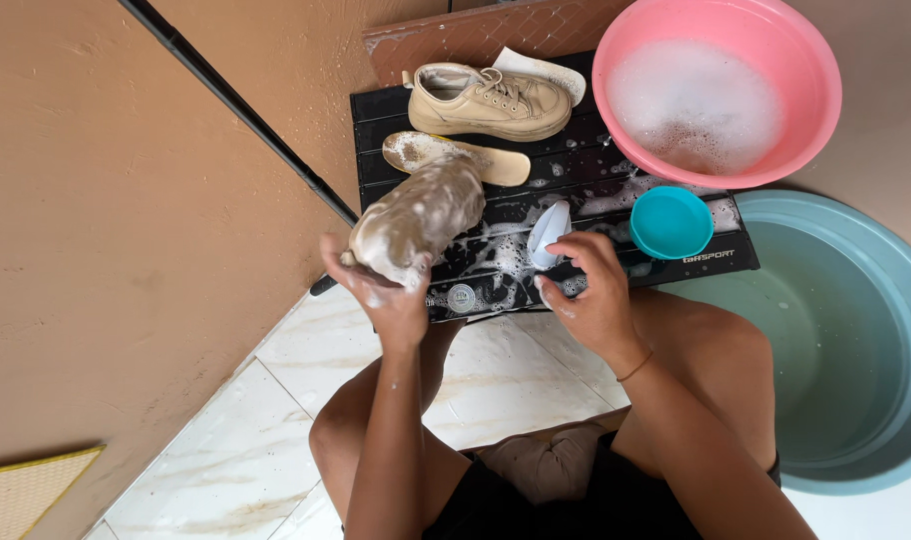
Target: The person scrubs a beige shoe with a white brush and soapy water on a black folding stool. They then rinse the shoe using a blue cup to pour water over it.
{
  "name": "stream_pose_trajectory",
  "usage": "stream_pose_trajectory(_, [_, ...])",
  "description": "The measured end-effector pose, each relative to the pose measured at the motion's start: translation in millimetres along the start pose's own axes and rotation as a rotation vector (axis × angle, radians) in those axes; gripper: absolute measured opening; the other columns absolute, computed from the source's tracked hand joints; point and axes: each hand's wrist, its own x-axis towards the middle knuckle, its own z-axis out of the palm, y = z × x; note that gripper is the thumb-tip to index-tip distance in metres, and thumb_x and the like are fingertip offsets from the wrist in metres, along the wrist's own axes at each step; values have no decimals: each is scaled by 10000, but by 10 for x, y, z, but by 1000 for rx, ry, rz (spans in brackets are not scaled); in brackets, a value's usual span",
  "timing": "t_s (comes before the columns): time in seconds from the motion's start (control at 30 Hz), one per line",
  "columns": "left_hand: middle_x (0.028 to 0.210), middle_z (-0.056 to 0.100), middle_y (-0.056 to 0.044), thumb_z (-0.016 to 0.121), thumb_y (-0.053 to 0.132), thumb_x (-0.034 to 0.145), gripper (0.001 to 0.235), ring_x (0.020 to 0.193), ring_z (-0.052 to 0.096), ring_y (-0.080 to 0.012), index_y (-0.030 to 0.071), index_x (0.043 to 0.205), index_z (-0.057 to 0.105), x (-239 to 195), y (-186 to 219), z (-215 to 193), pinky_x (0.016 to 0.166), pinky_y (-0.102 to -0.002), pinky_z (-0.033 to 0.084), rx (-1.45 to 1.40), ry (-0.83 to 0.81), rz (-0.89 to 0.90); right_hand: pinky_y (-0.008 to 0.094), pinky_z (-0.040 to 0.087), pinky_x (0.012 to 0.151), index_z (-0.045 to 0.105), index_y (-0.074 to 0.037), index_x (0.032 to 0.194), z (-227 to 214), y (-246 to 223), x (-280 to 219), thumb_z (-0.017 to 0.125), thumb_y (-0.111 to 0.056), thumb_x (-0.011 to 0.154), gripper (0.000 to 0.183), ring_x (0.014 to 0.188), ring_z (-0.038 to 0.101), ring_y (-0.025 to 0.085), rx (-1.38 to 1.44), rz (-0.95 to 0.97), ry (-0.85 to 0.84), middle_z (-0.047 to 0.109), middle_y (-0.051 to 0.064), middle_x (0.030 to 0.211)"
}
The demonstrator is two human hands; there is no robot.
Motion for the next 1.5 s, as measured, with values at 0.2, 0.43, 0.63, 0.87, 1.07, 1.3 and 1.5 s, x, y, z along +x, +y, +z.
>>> stream_pose_trajectory(0.2, [1364, 534, -368, 1058, 284, 614, 1051, 1274, 565, -532, -85, 1410, 481, 218, 354, -212, 1181, -674, 383, 316, -153, -166, 517, 444, 1051, 745, -155, 1134, -311, -1, 81, 914, -114, 793, 383, 1213, 559, 349, -296, -25, 105, 600, 82, 1238])
stream_pose_trajectory(0.43, [1380, 525, -293, 1037, 443, 635, 1107, 1289, 546, -510, 2, 1476, 469, 169, 437, -213, 1094, -727, 409, 651, -232, -67, 703, 398, 969, 657, 2, 1214, -679, 270, 52, 936, -72, 853, 462, 1306, 385, 517, -604, 240, 190, 435, 247, 1402])
stream_pose_trajectory(0.63, [1179, 727, -220, 909, 707, 679, 1018, 1081, 731, -422, 56, 1391, 583, 150, 384, -306, 993, -599, 548, 859, -346, -102, 823, 410, 939, 569, -85, 1305, -536, 631, -14, 980, -240, 840, 640, 1454, 233, 583, -586, 562, 135, 203, 316, 1589])
stream_pose_trajectory(0.87, [1315, 662, -278, 959, 616, 636, 1055, 1074, 717, -525, 66, 1414, 504, 189, 461, -298, 927, -617, 601, 893, -640, -394, 726, 472, 926, 520, -120, 1175, -432, 1231, -103, 997, -187, 825, 596, 1417, 320, 547, -543, 591, 288, 259, 269, 1559])
stream_pose_trajectory(1.07, [1367, 585, -267, 956, 301, 674, 998, 1223, 637, -521, -13, 1493, 480, 102, 254, -204, 1005, -603, 587, 667, -609, -246, 712, 430, 924, 462, -150, 1248, -404, 883, 41, 975, -120, 772, 700, 1310, 471, 545, -381, 355, 328, 378, 224, 1440])
stream_pose_trajectory(1.3, [1415, 579, -275, 885, 524, 726, 1015, 1439, 461, -475, -60, 1472, 522, 127, 418, -141, 1096, -606, 479, 736, -623, -79, 700, 395, 998, 545, -44, 1337, -374, -206, 499, 1008, -136, 684, 805, 1297, 522, 554, -206, -95, 38, 493, 287, 1412])
stream_pose_trajectory(1.5, [1098, 750, -119, 696, 215, 982, 210, 1408, 530, -348, 50, 1064, 795, 150, 448, 63, 1148, -584, 415, 733, -603, 130, 754, 472, 926, 587, -16, 1345, -19, -857, 716, 969, -44, 621, 819, 1296, 520, 633, -111, -107, -254, 460, 323, 1449])
